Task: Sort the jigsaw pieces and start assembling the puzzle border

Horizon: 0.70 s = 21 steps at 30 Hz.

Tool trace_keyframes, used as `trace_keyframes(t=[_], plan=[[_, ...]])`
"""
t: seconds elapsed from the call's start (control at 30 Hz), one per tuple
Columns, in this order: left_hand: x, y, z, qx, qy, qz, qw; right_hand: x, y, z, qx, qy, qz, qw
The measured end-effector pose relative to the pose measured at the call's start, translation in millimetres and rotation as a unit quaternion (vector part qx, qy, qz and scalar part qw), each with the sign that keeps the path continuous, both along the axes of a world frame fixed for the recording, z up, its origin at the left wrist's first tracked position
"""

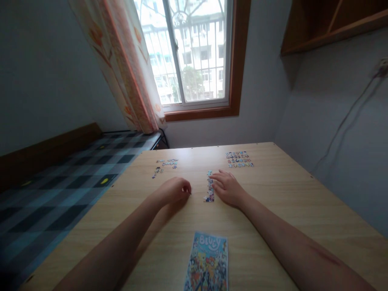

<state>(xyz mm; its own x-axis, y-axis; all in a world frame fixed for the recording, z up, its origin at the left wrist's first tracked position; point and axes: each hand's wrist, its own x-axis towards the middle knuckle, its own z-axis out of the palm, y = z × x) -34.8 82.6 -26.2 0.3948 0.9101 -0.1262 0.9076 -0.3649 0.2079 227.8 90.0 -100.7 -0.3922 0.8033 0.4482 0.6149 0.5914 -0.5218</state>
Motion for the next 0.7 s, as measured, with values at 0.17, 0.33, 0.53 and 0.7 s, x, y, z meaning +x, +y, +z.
trace_keyframes(t=[0.17,0.33,0.53,0.7], plan=[[-4.0,0.6,-4.0,0.001,0.014,0.042,0.999,-0.3,1.3,-3.4,-0.001,0.004,-0.002,1.000],[-18.3,12.8,-2.3,0.008,0.023,0.098,0.995,0.3,2.9,-5.9,-0.004,0.009,-0.008,1.000],[-80.6,39.8,-7.7,0.196,-0.020,0.263,0.944,0.8,4.4,-5.7,0.010,0.015,-0.014,1.000],[-137.7,53.6,-29.6,0.204,-0.059,0.352,0.911,-1.2,3.2,-3.4,0.021,0.016,-0.019,0.999]])
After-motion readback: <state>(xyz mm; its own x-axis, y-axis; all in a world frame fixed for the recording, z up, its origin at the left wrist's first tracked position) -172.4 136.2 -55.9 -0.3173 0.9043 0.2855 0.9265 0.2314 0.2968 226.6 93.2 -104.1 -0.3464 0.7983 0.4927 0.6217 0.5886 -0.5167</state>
